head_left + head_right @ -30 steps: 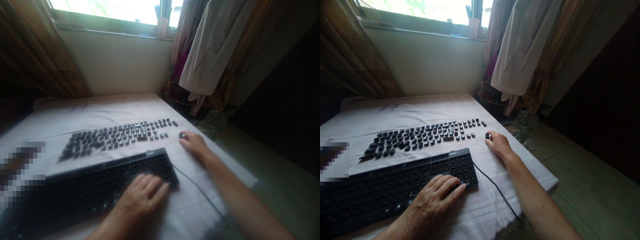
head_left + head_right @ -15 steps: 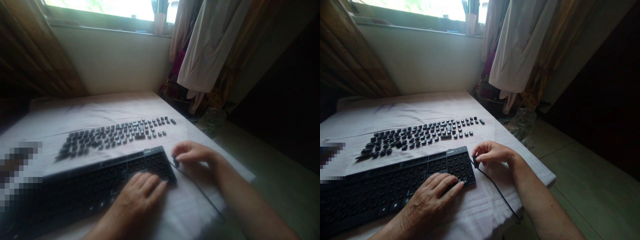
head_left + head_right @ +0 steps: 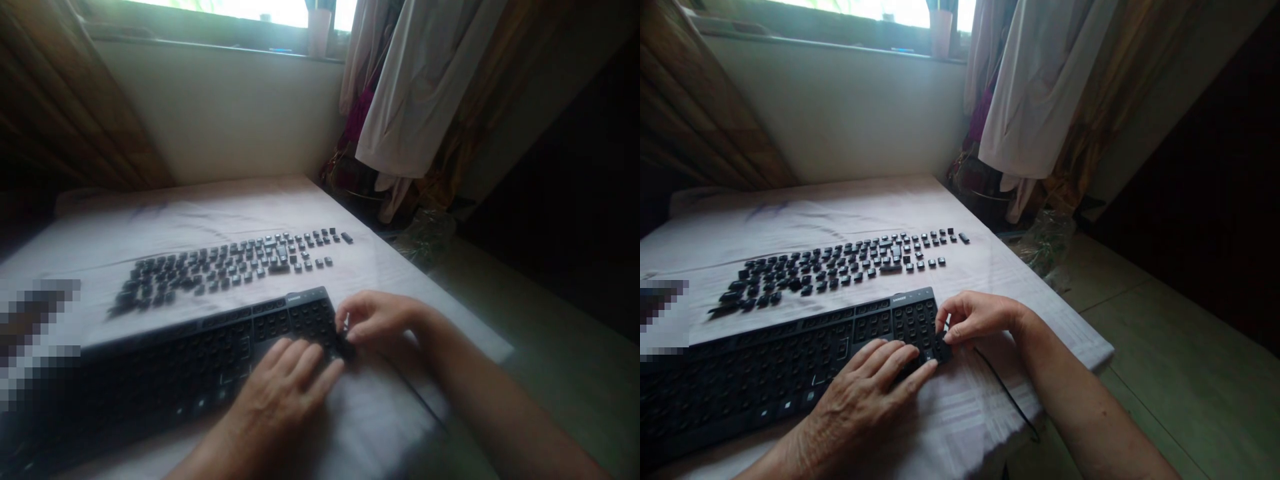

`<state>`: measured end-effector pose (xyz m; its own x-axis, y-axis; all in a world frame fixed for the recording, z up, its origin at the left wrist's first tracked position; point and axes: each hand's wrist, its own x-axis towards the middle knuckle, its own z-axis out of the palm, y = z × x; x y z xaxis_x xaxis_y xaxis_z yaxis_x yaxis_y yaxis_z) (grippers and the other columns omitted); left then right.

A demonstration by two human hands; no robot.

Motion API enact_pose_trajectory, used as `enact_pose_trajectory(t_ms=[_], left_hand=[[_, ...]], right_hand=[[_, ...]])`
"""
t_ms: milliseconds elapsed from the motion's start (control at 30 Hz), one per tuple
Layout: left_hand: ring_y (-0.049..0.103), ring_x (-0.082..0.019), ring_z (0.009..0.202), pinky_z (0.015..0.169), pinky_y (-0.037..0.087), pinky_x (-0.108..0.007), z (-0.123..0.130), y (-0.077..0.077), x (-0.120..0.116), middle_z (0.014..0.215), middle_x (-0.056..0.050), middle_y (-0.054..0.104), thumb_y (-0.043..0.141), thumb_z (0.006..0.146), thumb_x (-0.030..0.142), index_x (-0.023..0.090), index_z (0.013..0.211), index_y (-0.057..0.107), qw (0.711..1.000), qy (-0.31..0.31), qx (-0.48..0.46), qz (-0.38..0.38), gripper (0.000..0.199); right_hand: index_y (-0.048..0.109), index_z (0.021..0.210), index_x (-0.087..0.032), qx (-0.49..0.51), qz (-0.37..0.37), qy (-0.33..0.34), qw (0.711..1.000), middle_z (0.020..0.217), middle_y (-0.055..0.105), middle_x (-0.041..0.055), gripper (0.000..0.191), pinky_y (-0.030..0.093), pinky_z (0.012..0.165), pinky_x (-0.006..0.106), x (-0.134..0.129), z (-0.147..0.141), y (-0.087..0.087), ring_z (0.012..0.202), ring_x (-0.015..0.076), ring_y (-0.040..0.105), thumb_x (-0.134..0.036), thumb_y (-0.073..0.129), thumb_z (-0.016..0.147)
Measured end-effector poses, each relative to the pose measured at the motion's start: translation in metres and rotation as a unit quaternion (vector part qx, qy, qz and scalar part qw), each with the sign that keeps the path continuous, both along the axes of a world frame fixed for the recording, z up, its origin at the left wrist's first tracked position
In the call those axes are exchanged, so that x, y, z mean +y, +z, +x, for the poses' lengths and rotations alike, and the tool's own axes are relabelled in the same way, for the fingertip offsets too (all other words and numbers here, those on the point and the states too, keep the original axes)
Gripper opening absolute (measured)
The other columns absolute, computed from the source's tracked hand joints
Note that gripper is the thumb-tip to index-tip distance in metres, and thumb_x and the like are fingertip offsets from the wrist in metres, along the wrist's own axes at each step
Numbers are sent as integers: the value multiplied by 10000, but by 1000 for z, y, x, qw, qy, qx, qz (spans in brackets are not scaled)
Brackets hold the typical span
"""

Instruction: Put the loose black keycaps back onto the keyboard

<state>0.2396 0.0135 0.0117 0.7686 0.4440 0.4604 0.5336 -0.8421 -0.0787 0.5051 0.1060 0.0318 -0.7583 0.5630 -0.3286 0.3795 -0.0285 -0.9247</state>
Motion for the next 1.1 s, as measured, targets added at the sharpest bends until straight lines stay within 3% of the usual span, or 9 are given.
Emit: enact_pose_trajectory(t_ms=[133,300,967,1100], left_hand=[[558,-230,1073,1032,360,-415,10,-1,-1,1205,-49,618,587,972,277,280,1409,499,999,22,24,-20,446],[557,-232,1050,1021,349,-411,15,-2,0,1186,-49,625,560,988,324,277,1383,526,1000,22,11,-16,399],[559,-229,1016,964,394,-398,13,0,3,1162,-55,629,537,987,246,247,1359,544,999,21,9,-40,372],[559,-224,1021,950,406,-386,12,1,2,1161,-53,630,537,987,234,248,1360,541,999,19,6,-50,374]], right_hand=[[679,1009,-150,-14,17,8,1000,725,715,-2,361,498,556,222,-2,-3,2,593,126,644,-405,773,771],[668,1022,-153,-19,31,11,999,710,700,-11,317,501,571,231,-4,-8,4,607,131,646,-372,718,798],[669,927,-162,-24,25,-16,999,723,685,-5,309,516,616,265,-5,-12,4,660,152,646,-424,709,765],[668,997,-159,-25,33,-22,999,677,652,-27,332,486,569,241,-6,-12,3,613,137,616,-394,712,766]])
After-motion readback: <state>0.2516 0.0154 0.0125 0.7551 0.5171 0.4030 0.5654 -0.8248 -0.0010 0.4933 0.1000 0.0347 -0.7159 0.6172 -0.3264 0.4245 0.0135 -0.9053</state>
